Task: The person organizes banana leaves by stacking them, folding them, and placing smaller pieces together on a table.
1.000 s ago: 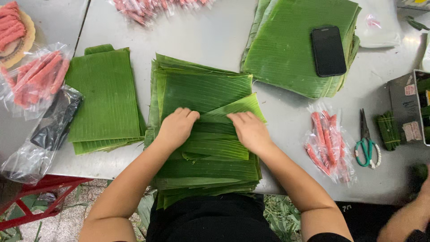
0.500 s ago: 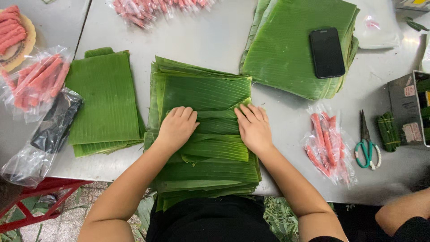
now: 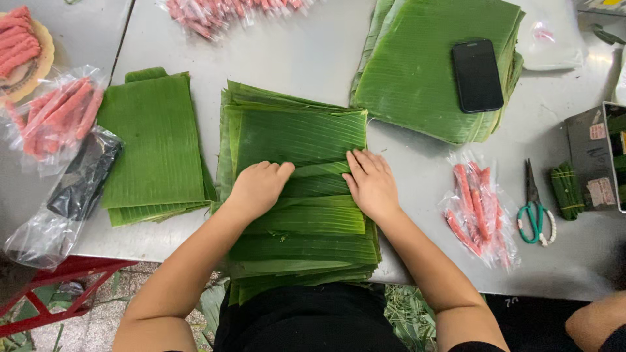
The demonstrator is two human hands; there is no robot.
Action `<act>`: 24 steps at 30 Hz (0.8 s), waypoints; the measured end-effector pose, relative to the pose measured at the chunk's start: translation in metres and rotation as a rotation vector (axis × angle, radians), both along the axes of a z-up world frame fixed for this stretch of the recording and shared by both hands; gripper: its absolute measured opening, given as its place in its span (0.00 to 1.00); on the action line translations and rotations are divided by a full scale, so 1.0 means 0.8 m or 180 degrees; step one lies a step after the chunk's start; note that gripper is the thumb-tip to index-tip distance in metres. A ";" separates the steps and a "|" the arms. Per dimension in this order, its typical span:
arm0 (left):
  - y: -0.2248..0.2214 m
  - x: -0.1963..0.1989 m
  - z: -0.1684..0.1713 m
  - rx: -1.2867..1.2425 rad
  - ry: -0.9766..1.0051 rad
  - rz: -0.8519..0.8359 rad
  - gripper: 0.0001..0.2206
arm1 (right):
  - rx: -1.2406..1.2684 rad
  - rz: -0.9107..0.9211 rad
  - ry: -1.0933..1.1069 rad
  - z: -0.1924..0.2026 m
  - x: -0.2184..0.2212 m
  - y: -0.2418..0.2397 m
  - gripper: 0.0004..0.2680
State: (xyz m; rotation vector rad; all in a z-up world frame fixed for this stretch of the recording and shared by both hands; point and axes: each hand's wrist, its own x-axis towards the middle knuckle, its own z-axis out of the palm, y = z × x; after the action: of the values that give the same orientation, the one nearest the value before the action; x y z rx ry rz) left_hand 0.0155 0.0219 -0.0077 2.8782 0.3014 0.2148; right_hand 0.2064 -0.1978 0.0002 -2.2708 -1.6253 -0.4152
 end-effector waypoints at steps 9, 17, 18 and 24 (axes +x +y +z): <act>-0.028 0.041 -0.008 0.1572 -0.0374 0.0624 0.04 | -0.0344 -0.0050 -0.0418 -0.016 0.006 0.012 0.18; -0.052 0.028 0.081 -0.0754 -0.0062 0.1270 0.15 | -0.0292 -0.0363 0.0701 0.008 0.022 0.006 0.16; -0.057 0.020 0.090 -0.1110 -0.0109 0.1286 0.19 | -0.0064 -0.0561 0.0969 0.011 0.020 0.003 0.16; -0.093 0.025 0.071 -0.3697 -0.1094 0.0735 0.21 | 0.1886 -0.0362 0.2874 0.031 -0.015 -0.001 0.17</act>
State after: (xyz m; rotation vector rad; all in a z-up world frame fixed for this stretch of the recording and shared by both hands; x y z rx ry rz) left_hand 0.0356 -0.0525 0.0494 1.6298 0.4820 0.3997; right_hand 0.1942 -0.1986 0.0247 -1.6914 -0.7773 0.1115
